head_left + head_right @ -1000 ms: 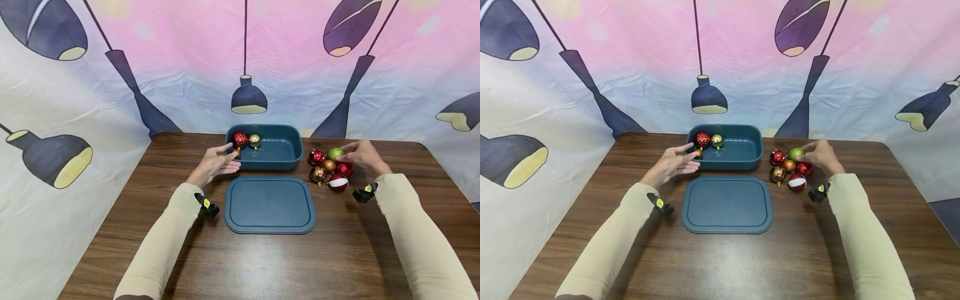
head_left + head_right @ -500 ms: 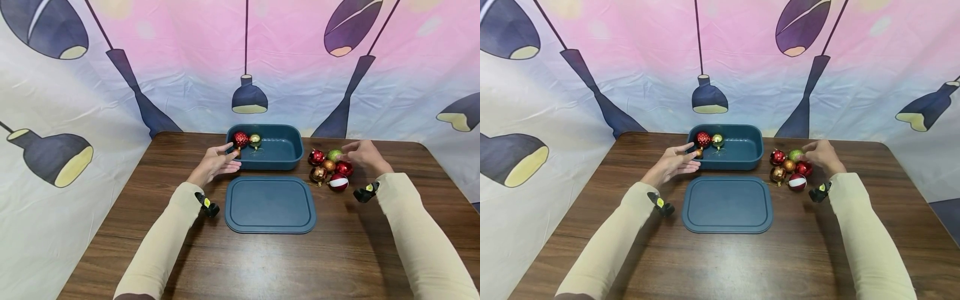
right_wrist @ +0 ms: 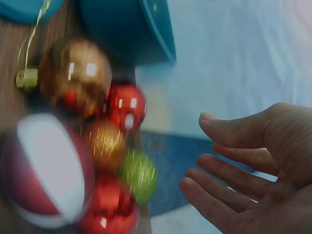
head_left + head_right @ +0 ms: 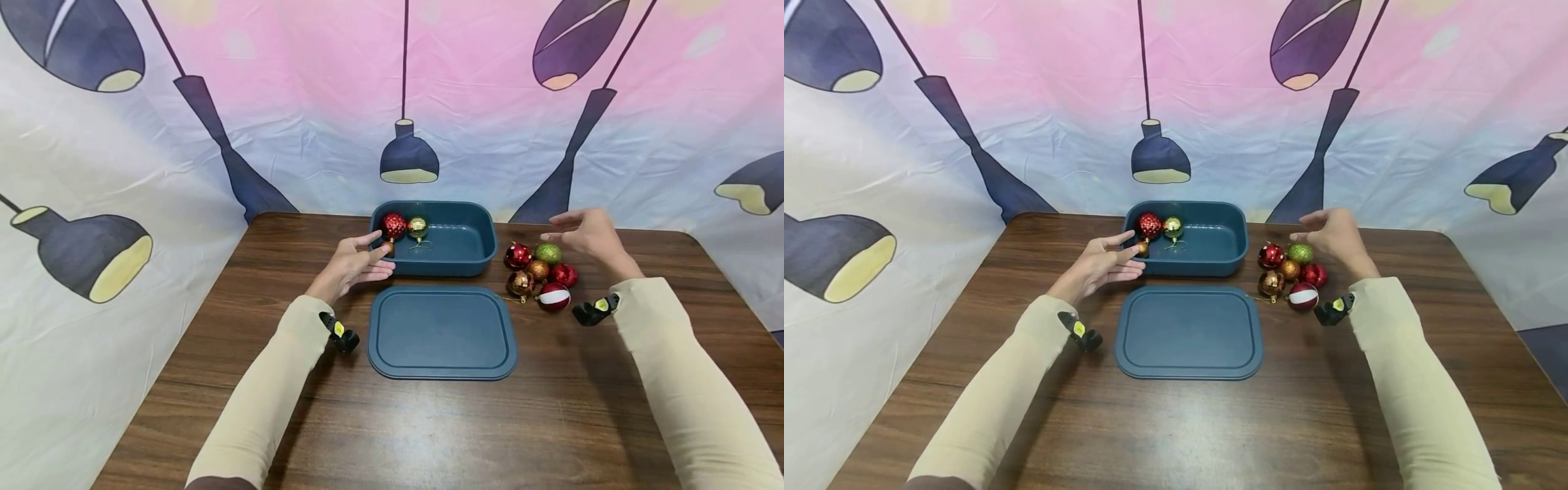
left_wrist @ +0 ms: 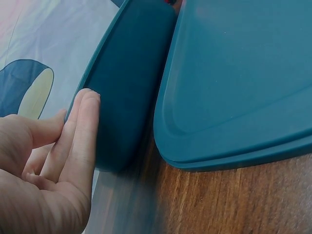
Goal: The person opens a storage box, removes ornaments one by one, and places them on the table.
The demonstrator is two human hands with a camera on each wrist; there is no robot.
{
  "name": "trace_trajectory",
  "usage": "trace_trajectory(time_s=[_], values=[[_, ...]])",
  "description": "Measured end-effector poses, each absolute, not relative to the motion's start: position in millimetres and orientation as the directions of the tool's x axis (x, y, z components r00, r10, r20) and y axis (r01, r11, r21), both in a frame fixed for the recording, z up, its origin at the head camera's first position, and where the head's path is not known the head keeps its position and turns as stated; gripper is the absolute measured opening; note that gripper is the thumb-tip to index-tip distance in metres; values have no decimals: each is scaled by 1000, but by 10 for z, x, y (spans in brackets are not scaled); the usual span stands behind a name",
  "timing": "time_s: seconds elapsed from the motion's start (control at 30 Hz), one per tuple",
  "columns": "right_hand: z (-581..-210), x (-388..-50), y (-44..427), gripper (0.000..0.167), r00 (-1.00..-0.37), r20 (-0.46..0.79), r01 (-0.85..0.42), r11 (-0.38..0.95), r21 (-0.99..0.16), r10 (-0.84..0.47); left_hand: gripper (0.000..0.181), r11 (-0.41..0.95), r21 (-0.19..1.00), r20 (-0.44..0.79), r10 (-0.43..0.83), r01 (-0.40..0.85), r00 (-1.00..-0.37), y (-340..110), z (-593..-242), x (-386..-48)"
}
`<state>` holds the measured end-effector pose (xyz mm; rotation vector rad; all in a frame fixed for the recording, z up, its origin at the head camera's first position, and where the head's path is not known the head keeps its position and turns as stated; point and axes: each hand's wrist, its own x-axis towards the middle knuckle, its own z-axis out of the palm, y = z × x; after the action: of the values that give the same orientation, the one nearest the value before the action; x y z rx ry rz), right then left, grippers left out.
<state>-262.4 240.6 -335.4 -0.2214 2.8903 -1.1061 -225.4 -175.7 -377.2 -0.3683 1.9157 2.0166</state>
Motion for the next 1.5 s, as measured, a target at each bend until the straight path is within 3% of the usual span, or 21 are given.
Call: trace_trajectory(time_s=[0.33,0.67,1.5], values=[[-3231,-2515,1781,43,-962,-16,-175,662,-729,-273,60,-30,911,-409,60,-412,-910,-1762,-3779,-2258],[-3479,-2617,1252,41,-921,-11,-246,603,-759,-389,59,-31,912,-408,60,-410,-911,-1758,-3780,-2256],[-3857,-3008,433,49,-959,27,-190,575,-795,-280,58,-33,908,-415,56,-417,-908,-1751,-3785,-2259]])
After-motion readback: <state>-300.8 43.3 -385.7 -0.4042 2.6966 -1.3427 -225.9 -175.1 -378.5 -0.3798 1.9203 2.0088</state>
